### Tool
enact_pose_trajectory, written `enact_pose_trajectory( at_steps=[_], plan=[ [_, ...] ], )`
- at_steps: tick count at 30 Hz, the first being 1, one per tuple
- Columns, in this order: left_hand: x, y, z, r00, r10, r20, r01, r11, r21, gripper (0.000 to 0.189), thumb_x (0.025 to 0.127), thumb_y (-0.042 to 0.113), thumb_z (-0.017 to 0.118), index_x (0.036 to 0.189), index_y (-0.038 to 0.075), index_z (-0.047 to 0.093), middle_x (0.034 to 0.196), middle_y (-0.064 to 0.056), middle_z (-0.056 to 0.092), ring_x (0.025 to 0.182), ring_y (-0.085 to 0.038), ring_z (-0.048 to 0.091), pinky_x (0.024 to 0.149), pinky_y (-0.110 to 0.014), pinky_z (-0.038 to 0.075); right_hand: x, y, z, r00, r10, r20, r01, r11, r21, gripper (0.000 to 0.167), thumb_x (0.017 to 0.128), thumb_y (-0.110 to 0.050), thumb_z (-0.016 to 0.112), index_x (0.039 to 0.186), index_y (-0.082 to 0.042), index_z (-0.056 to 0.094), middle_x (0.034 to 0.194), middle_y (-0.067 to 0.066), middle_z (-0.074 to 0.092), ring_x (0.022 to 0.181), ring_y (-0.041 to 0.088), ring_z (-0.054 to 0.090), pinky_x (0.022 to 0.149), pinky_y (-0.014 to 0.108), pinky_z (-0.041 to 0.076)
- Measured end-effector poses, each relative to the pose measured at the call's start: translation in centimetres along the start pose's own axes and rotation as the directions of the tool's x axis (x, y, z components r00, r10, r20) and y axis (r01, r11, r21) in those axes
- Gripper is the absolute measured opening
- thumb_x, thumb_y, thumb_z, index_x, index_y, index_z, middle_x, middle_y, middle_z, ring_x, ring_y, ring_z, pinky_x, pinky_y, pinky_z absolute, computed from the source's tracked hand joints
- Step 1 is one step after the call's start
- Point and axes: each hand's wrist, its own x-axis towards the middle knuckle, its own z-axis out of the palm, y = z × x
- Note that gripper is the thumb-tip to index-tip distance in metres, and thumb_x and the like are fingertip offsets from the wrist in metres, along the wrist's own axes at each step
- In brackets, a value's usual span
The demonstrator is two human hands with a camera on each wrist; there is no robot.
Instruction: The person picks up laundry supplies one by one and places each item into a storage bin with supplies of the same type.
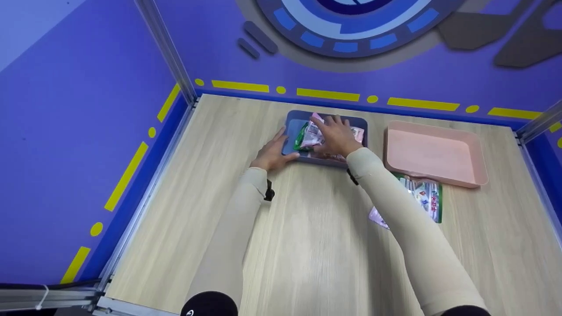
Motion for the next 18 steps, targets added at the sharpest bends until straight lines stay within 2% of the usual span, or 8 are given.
enact_pose_trajectory(
  at_steps=[9,18],
  plan=[
    [0.12,-0.05,0.12,1.000,0.011,-0.006,-0.011,1.000,0.010,0.084,0.098,0.052,0.065,0.163,0.011,0.030,0.174,0.002,0.003,0.156,-0.026,0.020,0.125,-0.044,0.024,-0.33,0.24,0.40,1.000,-0.028,-0.012,0.028,0.999,-0.022,0.096,0.086,-0.051,0.080,0.163,-0.027,0.029,0.162,0.020,0.033,0.149,0.045,0.026,0.119,0.070,0.018],
    [0.12,-0.19,-0.01,0.999,0.030,-0.009,-0.030,0.999,0.017,0.084,0.098,0.052,0.065,0.162,0.009,0.030,0.174,0.002,0.003,0.155,-0.028,0.022,0.125,-0.043,0.025,-0.51,0.61,0.69,0.999,-0.045,-0.019,0.045,0.998,-0.032,0.095,0.087,-0.056,0.075,0.163,-0.024,0.029,0.168,0.020,0.022,0.155,0.045,0.013,0.121,0.068,0.010]
  ],
)
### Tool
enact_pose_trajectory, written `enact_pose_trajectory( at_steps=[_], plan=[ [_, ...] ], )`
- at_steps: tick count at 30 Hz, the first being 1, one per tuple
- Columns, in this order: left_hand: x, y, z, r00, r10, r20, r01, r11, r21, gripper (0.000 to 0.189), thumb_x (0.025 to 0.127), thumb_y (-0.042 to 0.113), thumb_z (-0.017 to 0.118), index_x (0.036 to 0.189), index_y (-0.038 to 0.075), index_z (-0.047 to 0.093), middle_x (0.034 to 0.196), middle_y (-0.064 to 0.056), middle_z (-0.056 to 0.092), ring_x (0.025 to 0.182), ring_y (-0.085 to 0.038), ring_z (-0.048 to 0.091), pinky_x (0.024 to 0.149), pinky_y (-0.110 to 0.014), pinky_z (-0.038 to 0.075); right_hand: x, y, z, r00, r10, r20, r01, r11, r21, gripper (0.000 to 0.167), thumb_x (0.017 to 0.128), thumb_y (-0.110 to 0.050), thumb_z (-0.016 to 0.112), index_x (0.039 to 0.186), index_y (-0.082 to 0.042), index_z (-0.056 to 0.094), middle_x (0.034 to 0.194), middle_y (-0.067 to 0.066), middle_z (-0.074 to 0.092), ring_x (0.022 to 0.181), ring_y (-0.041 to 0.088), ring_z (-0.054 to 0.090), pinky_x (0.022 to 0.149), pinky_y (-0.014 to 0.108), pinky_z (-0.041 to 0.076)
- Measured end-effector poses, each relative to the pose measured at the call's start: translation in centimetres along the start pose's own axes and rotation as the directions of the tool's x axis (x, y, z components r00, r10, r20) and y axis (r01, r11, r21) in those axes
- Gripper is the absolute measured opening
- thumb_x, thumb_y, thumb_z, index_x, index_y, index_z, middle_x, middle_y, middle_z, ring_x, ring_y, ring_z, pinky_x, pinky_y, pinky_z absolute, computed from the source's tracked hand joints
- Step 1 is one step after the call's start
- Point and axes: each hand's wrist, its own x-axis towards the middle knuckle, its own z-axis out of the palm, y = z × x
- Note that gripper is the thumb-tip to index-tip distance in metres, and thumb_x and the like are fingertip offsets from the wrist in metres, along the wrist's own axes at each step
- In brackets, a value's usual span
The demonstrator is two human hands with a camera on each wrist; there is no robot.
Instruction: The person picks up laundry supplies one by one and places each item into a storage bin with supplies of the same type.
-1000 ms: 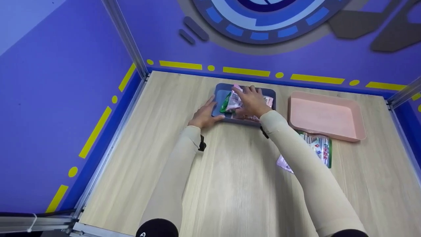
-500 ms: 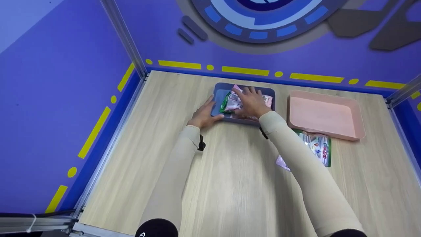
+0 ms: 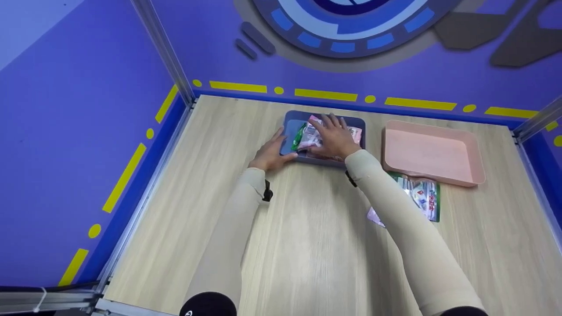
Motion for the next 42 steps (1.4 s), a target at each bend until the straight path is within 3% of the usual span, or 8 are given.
enact_pose_trajectory(
  at_steps=[5,14,23,31,42],
  plan=[
    [0.0,0.0,-0.1,1.000,0.025,-0.004,-0.025,1.000,0.000,0.084,0.098,0.051,0.066,0.161,0.006,0.032,0.174,0.000,0.004,0.154,-0.030,0.025,0.124,-0.043,0.027,-0.5,0.2,0.1,1.000,0.000,-0.005,0.000,1.000,-0.006,0.095,0.089,-0.065,0.067,0.165,-0.026,0.026,0.169,0.021,0.018,0.155,0.046,0.008,0.123,0.066,0.008],
    [0.2,0.1,0.2,1.000,-0.009,0.003,0.009,1.000,-0.002,0.085,0.098,0.052,0.065,0.162,0.008,0.030,0.174,0.001,0.003,0.156,-0.027,0.020,0.126,-0.042,0.022,-1.4,0.6,0.1,1.000,0.005,0.001,-0.005,1.000,0.024,0.096,0.089,-0.073,0.061,0.165,-0.032,0.021,0.172,0.016,0.009,0.156,0.044,0.003,0.124,0.063,0.001],
    [0.5,0.5,0.4,1.000,-0.002,0.006,0.002,1.000,-0.005,0.092,0.098,0.052,0.066,0.165,0.009,0.019,0.174,-0.001,0.003,0.157,-0.027,0.017,0.126,-0.042,0.019,-3.0,1.7,-0.2,0.999,0.002,-0.032,-0.001,0.999,0.047,0.102,0.084,-0.078,0.062,0.165,-0.033,0.020,0.171,0.017,0.010,0.156,0.044,0.005,0.123,0.065,0.004],
    [0.5,0.3,0.3,1.000,-0.011,0.007,0.011,1.000,-0.010,0.095,0.097,0.052,0.067,0.166,0.010,0.016,0.174,0.002,0.004,0.157,-0.027,0.016,0.126,-0.042,0.020,-5.2,2.9,-0.6,0.996,0.008,-0.093,-0.004,0.999,0.046,0.106,0.082,-0.081,0.062,0.166,-0.035,0.016,0.171,0.016,0.010,0.156,0.044,0.008,0.124,0.064,0.006],
    [0.3,-0.3,0.3,1.000,-0.029,0.008,0.029,0.999,-0.028,0.094,0.097,0.051,0.067,0.165,0.010,0.018,0.174,0.003,0.004,0.157,-0.026,0.015,0.126,-0.042,0.019,-8.2,4.8,-1.5,0.984,0.030,-0.177,-0.017,0.997,0.078,0.109,0.079,-0.079,0.068,0.165,-0.036,0.017,0.172,0.014,0.010,0.155,0.045,0.011,0.119,0.073,0.009]
  ],
)
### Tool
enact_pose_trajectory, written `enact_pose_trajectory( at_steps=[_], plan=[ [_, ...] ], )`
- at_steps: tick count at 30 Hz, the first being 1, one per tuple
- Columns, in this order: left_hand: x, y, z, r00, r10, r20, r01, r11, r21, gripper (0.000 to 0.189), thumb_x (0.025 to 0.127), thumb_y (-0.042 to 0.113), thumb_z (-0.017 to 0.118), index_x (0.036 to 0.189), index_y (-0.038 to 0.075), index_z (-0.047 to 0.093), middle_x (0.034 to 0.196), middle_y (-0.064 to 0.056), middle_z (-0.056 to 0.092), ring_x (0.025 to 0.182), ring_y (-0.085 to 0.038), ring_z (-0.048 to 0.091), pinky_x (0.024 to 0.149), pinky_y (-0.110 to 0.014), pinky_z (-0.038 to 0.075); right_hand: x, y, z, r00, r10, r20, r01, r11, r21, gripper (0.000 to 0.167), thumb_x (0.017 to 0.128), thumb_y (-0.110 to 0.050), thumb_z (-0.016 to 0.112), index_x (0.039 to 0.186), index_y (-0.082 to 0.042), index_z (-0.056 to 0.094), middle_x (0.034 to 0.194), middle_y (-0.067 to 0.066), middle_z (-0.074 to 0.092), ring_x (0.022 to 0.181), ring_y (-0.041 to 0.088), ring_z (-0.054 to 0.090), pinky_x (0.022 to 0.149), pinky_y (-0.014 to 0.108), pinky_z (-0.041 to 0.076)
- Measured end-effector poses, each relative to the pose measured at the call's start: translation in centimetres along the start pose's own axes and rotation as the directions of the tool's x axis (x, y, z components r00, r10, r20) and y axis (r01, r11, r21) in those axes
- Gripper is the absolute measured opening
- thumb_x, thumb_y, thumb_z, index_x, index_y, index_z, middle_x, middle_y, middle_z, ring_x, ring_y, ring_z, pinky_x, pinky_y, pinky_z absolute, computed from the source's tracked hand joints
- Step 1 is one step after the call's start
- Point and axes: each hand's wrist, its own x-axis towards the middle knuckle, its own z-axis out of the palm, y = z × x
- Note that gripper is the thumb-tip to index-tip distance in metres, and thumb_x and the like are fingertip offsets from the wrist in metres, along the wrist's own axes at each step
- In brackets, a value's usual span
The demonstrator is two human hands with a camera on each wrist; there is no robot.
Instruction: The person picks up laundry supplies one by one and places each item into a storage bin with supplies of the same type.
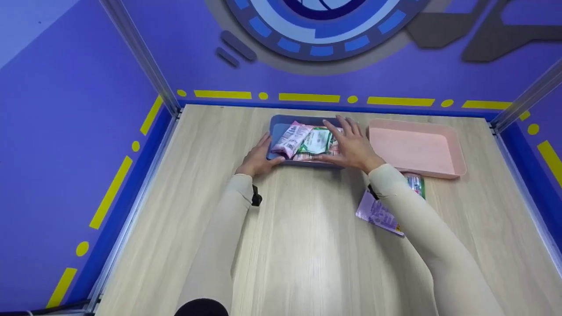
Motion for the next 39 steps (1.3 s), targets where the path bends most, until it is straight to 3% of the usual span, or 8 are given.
enact_pose_trajectory(
  at_steps=[7,11,22,31,35,39],
  plan=[
    [0.1,-0.1,0.1,1.000,0.013,-0.001,-0.013,1.000,-0.017,0.095,0.097,0.050,0.067,0.166,0.011,0.015,0.174,0.002,0.002,0.157,-0.027,0.013,0.127,-0.043,0.018,-2.9,1.7,-0.8,0.999,-0.006,-0.044,0.004,0.999,-0.048,0.111,0.079,-0.080,0.067,0.166,-0.029,0.020,0.170,0.016,0.016,0.154,0.045,0.013,0.123,0.066,0.009],
    [0.0,-0.3,0.2,1.000,0.028,-0.012,-0.028,0.999,-0.030,0.095,0.097,0.049,0.067,0.166,0.011,0.013,0.174,0.000,0.003,0.158,-0.027,0.012,0.127,-0.043,0.016,-4.7,2.6,-1.1,0.998,-0.004,-0.057,-0.001,0.997,-0.077,0.111,0.079,-0.080,0.067,0.165,-0.023,0.025,0.169,0.018,0.018,0.153,0.047,0.015,0.121,0.068,0.013],
    [-0.3,-0.5,0.4,0.997,0.059,-0.050,-0.061,0.997,-0.039,0.095,0.098,0.049,0.067,0.166,0.011,0.012,0.174,-0.003,0.006,0.158,-0.027,0.013,0.127,-0.043,0.016,-9.8,4.1,-1.8,0.996,0.039,-0.075,-0.043,0.997,-0.058,0.112,0.076,-0.076,0.074,0.164,-0.024,0.027,0.167,0.019,0.024,0.152,0.047,0.019,0.120,0.068,0.017],
    [-0.6,-1.1,0.6,0.997,0.053,-0.063,-0.054,0.998,-0.021,0.096,0.098,0.056,0.062,0.166,0.013,0.011,0.174,-0.001,0.005,0.157,-0.028,0.014,0.126,-0.047,0.019,-13.5,5.0,-1.9,0.996,0.068,-0.061,-0.073,0.995,-0.072,0.113,0.075,-0.074,0.076,0.163,-0.020,0.030,0.167,0.018,0.025,0.151,0.048,0.021,0.118,0.070,0.018],
    [-0.5,-1.0,0.9,0.991,0.093,-0.093,-0.094,0.996,-0.006,0.097,0.097,0.056,0.063,0.166,0.009,0.014,0.173,-0.005,0.008,0.157,-0.029,0.015,0.126,-0.046,0.019,-15.0,5.2,-1.6,0.995,0.090,-0.049,-0.093,0.993,-0.079,0.111,0.075,-0.074,0.076,0.163,-0.022,0.030,0.167,0.017,0.025,0.151,0.047,0.020,0.118,0.070,0.017],
    [-0.5,-0.4,1.2,0.976,0.151,-0.156,-0.143,0.988,0.056,0.096,0.097,0.055,0.065,0.164,0.004,0.019,0.172,-0.011,0.014,0.156,-0.032,0.018,0.126,-0.050,0.016,-16.4,5.3,-1.5,0.993,0.120,-0.020,-0.121,0.991,-0.063,0.111,0.076,-0.075,0.075,0.163,-0.022,0.030,0.168,0.017,0.024,0.152,0.048,0.018,0.119,0.071,0.015]
  ],
)
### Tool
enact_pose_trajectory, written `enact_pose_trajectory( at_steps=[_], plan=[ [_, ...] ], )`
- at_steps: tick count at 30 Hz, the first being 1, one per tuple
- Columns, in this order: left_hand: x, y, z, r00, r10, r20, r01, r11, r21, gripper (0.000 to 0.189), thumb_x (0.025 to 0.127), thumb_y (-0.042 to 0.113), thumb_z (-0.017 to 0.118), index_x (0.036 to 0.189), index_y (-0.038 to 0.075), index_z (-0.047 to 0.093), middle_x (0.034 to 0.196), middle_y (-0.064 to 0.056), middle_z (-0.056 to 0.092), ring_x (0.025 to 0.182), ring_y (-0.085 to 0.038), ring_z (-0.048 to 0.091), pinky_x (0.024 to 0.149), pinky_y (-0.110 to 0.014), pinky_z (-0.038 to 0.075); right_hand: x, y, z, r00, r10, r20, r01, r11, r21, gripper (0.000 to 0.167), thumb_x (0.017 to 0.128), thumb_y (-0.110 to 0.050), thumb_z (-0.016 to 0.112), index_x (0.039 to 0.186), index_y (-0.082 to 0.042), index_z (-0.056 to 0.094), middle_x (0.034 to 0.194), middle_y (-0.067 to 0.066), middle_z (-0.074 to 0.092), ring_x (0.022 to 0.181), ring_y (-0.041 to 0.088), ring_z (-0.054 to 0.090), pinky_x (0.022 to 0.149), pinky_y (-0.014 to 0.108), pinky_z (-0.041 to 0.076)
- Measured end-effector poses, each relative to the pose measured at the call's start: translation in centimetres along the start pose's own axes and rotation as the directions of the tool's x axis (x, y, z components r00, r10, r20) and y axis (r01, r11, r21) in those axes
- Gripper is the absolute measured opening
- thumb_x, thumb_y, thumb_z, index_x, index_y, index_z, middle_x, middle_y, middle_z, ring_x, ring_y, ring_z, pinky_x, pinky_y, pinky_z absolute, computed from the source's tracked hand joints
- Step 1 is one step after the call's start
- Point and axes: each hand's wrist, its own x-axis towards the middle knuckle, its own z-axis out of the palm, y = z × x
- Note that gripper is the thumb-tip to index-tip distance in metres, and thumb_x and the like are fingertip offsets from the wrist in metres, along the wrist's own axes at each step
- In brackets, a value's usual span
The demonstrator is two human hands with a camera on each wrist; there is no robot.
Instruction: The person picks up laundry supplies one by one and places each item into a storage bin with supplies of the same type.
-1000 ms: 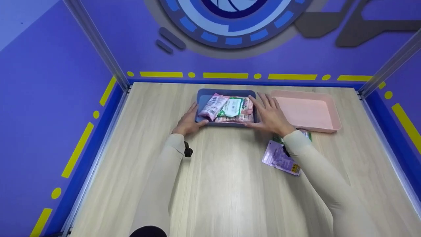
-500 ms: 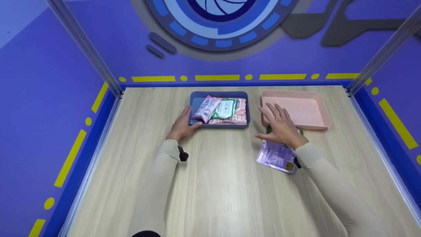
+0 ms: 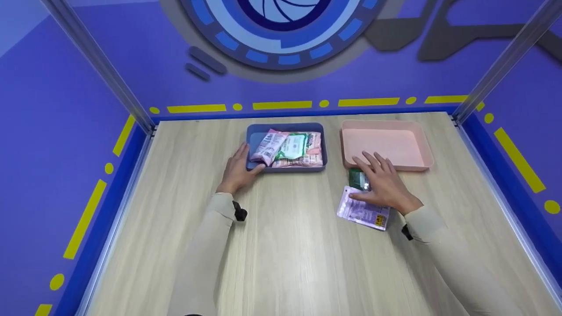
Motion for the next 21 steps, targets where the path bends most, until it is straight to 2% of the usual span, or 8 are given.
enact_pose_trajectory(
  at_steps=[3,6,11,16,21],
  plan=[
    [0.1,0.8,0.1,0.999,0.032,-0.029,-0.031,0.999,0.030,0.096,0.097,0.055,0.065,0.164,0.004,0.019,0.172,-0.012,0.015,0.157,-0.030,0.016,0.127,-0.053,0.012,-1.0,0.0,0.0,0.999,0.023,0.026,-0.023,1.000,0.016,0.111,0.075,-0.075,0.076,0.163,-0.024,0.029,0.168,0.016,0.023,0.152,0.047,0.017,0.118,0.072,0.014],
    [0.3,1.8,0.1,0.998,0.050,-0.043,-0.048,0.998,0.034,0.096,0.097,0.057,0.065,0.165,0.006,0.018,0.172,-0.010,0.013,0.158,-0.026,0.014,0.127,-0.051,0.008,-1.9,0.0,0.0,0.999,0.030,0.046,-0.031,0.999,0.032,0.111,0.076,-0.073,0.077,0.163,-0.024,0.030,0.168,0.016,0.022,0.152,0.048,0.016,0.118,0.072,0.013],
    [0.7,3.9,0.6,0.993,0.103,-0.055,-0.101,0.994,0.037,0.098,0.095,0.059,0.066,0.165,0.008,0.018,0.172,-0.011,0.016,0.157,-0.028,0.017,0.127,-0.050,0.010,-3.1,-0.1,0.0,0.999,-0.007,0.049,0.006,1.000,0.021,0.114,0.074,-0.071,0.080,0.163,-0.019,0.031,0.166,0.019,0.026,0.151,0.048,0.020,0.119,0.070,0.015],
    [1.3,5.9,1.7,0.984,0.172,-0.044,-0.172,0.985,0.012,0.097,0.094,0.056,0.069,0.165,0.011,0.020,0.171,-0.009,0.017,0.156,-0.032,0.021,0.127,-0.052,0.011,-4.4,0.0,0.2,0.999,-0.007,0.047,0.006,0.999,0.033,0.115,0.072,-0.069,0.082,0.162,-0.017,0.032,0.167,0.018,0.025,0.151,0.048,0.020,0.118,0.071,0.017],
    [1.8,8.1,3.3,0.965,0.260,-0.032,-0.260,0.966,0.000,0.092,0.094,0.053,0.070,0.163,0.010,0.027,0.170,-0.010,0.022,0.155,-0.031,0.023,0.126,-0.055,0.012,-5.8,0.0,0.5,0.999,-0.002,0.049,-0.001,0.998,0.057,0.112,0.073,-0.069,0.081,0.161,-0.019,0.033,0.166,0.020,0.024,0.150,0.049,0.022,0.117,0.070,0.019]
  ],
)
